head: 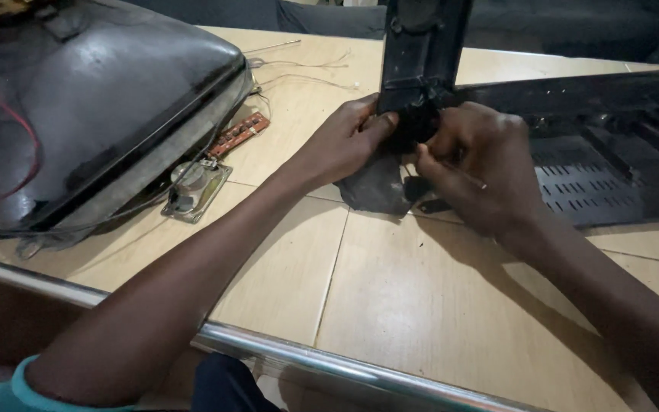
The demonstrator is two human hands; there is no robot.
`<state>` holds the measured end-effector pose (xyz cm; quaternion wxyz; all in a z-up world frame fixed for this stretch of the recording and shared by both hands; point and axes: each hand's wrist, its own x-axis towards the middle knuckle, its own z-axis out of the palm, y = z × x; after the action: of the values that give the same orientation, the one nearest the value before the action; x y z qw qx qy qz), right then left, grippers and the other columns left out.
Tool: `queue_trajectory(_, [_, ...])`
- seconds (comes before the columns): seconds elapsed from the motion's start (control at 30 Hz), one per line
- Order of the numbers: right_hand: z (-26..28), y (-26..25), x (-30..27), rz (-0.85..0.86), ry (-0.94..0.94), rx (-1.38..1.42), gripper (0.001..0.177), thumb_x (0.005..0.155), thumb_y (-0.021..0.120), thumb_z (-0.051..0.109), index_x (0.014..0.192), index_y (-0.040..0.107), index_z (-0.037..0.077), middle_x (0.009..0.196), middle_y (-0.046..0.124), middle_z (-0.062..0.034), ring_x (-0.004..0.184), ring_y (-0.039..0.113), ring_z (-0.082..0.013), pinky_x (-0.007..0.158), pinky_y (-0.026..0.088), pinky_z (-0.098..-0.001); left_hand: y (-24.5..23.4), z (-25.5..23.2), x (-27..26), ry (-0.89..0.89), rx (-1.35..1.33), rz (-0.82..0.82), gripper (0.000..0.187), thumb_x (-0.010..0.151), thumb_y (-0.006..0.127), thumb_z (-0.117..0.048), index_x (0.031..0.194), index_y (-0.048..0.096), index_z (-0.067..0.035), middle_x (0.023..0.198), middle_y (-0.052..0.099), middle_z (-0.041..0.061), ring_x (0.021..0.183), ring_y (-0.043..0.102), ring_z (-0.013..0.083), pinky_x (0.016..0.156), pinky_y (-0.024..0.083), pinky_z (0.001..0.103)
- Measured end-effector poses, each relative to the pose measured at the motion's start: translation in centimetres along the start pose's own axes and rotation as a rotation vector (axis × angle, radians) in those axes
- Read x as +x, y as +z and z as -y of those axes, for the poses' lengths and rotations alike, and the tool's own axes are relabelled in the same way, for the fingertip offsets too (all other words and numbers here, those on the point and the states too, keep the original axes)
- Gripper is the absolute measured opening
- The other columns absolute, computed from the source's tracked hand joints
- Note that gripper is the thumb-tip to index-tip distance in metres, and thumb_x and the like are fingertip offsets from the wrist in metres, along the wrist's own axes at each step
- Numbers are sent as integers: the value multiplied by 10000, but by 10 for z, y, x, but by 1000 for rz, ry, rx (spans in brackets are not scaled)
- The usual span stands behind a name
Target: Repairing the plastic casing of an electronic device using a small prying tool
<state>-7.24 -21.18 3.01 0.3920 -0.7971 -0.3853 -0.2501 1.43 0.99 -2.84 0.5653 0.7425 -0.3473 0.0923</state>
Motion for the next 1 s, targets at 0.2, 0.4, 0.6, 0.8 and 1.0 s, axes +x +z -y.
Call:
queue_trajectory(0.2, [5, 5, 4, 52, -56, -88, 236, 926, 757, 60, 728, 633, 26, 698, 614, -219, 649, 660, -436, 504, 455, -364, 3, 21, 6, 82, 0, 3, 336, 1049, 500, -141, 1355, 631, -97, 1187, 717, 208, 1179, 648, 440, 1005, 507, 602])
queue_trajectory(0.4, [16, 14, 5, 78, 58, 260, 164, 901, 744, 31, 756, 673, -1, 720, 705, -164, 880, 678, -207, 610, 496, -294, 5, 25, 13, -43, -54, -48, 388, 974, 508, -219, 1301, 694, -126, 1161, 729, 204, 1144, 658, 439, 1006, 485, 576])
queue_trajectory(0.6, [17, -7, -3, 63, 128, 1, 193, 919, 795, 50, 805, 639, 43, 825, 733, -100, 689, 696, -146, 568, 537, -264, 3, -39, 2, -191, -26, 33, 173, 982, 507, -227, 1051, 629, -125, 1011, 616, -35, 963, 541, 85, 837, 433, 255])
queue_trajectory(0.8, [-4, -10, -12, -17, 245, 131, 291, 910, 784, 7, 759, 546, 75, 878, 709, -82, 764, 650, -120, 641, 511, -259, -10, -52, -8, -191, 205, 119, 248, 1018, 530, -410, 996, 530, -163, 901, 483, -49, 857, 442, 84, 725, 354, 281])
queue_trajectory(1.0, [-8, -12, -14, -35, 268, 102, 288, 912, 808, 25, 774, 563, 86, 854, 703, -70, 761, 656, -120, 630, 512, -259, -28, -112, -20, -464, 489, 226, 296, 940, 771, -269, 805, 522, -182, 717, 464, -57, 663, 396, 83, 578, 269, 296])
